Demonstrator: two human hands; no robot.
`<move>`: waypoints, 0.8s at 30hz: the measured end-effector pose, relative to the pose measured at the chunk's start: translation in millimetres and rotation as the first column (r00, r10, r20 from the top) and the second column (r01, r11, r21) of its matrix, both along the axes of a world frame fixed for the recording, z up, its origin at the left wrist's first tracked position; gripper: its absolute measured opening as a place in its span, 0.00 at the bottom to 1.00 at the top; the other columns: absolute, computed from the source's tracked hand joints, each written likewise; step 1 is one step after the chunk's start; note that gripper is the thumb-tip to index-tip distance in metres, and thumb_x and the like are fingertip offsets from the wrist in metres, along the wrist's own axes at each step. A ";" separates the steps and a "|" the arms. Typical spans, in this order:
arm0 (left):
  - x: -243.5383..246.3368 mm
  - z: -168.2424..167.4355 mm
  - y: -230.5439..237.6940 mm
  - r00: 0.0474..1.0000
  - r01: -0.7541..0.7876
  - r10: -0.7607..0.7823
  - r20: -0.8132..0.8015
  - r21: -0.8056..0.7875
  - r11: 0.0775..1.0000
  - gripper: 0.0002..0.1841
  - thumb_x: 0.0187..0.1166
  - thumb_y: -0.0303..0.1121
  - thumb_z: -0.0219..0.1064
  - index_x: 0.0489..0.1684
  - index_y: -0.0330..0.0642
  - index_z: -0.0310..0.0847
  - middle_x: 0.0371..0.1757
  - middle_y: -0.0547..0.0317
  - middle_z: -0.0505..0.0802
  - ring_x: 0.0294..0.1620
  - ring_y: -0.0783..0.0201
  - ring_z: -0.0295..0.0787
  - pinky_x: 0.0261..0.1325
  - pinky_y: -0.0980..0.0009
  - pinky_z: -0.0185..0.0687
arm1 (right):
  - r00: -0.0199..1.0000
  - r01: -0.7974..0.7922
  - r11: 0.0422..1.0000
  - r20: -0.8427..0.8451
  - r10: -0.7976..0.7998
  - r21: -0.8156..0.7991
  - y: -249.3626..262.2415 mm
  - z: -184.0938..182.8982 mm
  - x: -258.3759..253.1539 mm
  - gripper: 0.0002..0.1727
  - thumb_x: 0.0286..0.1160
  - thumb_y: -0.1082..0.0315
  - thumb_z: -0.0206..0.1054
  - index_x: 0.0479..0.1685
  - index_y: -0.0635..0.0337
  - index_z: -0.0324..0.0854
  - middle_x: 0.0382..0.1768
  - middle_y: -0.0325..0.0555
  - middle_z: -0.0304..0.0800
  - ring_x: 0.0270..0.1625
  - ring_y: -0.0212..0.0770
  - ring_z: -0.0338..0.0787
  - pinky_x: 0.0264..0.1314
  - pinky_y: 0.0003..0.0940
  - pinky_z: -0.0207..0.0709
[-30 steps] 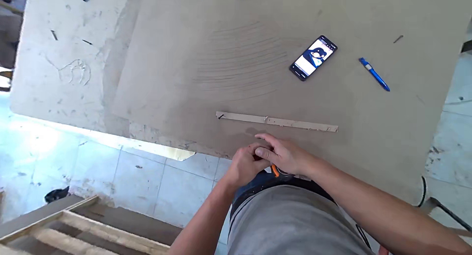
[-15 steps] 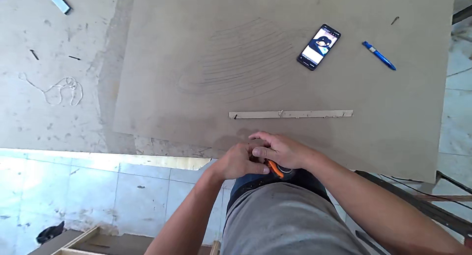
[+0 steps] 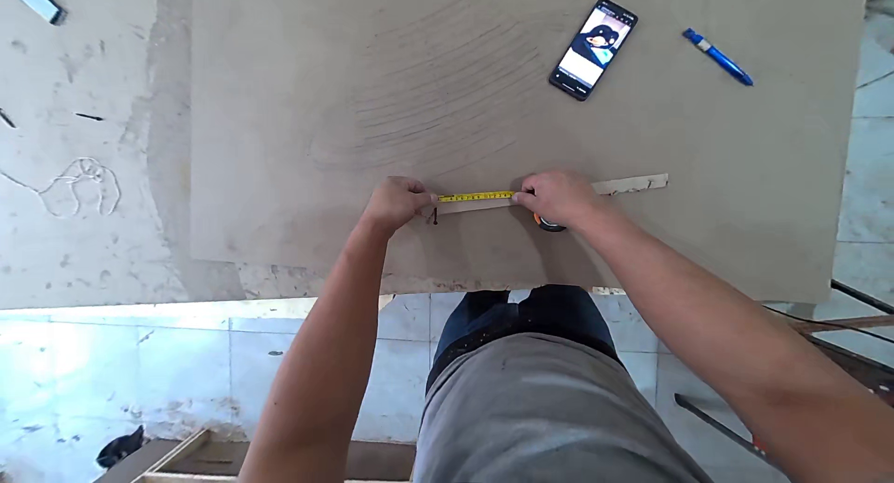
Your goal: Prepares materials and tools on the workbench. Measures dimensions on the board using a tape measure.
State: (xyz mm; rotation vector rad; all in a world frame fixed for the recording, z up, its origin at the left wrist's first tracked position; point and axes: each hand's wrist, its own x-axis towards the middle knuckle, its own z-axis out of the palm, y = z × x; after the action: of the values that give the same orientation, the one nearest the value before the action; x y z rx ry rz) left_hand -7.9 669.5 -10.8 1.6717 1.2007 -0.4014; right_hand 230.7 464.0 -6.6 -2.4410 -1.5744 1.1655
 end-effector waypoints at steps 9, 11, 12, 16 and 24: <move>-10.9 4.4 -3.9 0.997 -0.034 0.033 0.070 0.007 0.999 0.09 0.80 0.38 0.75 0.44 0.44 0.95 0.39 0.56 0.96 0.38 0.61 0.93 0.51 0.55 0.90 | 0.998 -0.066 0.998 0.000 0.066 -0.003 4.4 -3.6 1.1 0.21 0.89 0.49 0.58 0.35 0.52 0.87 0.39 0.47 0.90 0.49 0.50 0.90 0.51 0.56 0.81; -12.3 3.6 -6.3 0.997 -0.029 0.027 0.072 0.035 0.999 0.08 0.80 0.39 0.75 0.43 0.46 0.95 0.38 0.57 0.96 0.37 0.62 0.93 0.49 0.55 0.89 | 0.997 -0.079 0.997 0.010 0.079 -0.006 5.6 -3.8 0.1 0.21 0.88 0.49 0.58 0.34 0.52 0.87 0.39 0.47 0.90 0.49 0.50 0.90 0.51 0.55 0.82; -12.8 3.1 -7.6 0.997 -0.026 0.022 0.077 0.051 0.998 0.08 0.80 0.39 0.75 0.43 0.47 0.95 0.37 0.58 0.96 0.37 0.62 0.92 0.48 0.55 0.89 | 0.997 -0.080 0.997 0.009 0.080 -0.003 5.8 -3.6 -0.2 0.20 0.88 0.49 0.58 0.34 0.52 0.86 0.38 0.47 0.90 0.49 0.50 0.91 0.51 0.55 0.82; -12.0 1.0 -11.8 0.999 -0.004 -0.003 0.051 0.133 0.991 0.09 0.81 0.43 0.74 0.43 0.51 0.96 0.37 0.59 0.96 0.37 0.61 0.92 0.48 0.51 0.89 | 0.996 -0.081 0.997 -0.024 0.081 -0.002 6.5 -2.8 2.8 0.19 0.89 0.52 0.59 0.35 0.53 0.86 0.37 0.48 0.90 0.48 0.50 0.90 0.52 0.55 0.81; -11.0 -1.3 -16.1 0.999 0.011 -0.018 0.032 0.183 0.983 0.11 0.81 0.46 0.73 0.44 0.52 0.96 0.40 0.59 0.97 0.40 0.59 0.93 0.50 0.47 0.87 | 0.995 -0.090 0.996 -0.044 0.089 -0.014 6.8 -3.9 5.1 0.17 0.88 0.54 0.58 0.36 0.52 0.86 0.39 0.47 0.90 0.49 0.50 0.91 0.51 0.56 0.82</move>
State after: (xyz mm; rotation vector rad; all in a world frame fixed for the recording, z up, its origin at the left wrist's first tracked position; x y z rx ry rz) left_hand -18.9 653.4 -12.0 1.8378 1.2317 -0.2776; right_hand 235.7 470.8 -10.5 -2.3603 -1.6852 1.2392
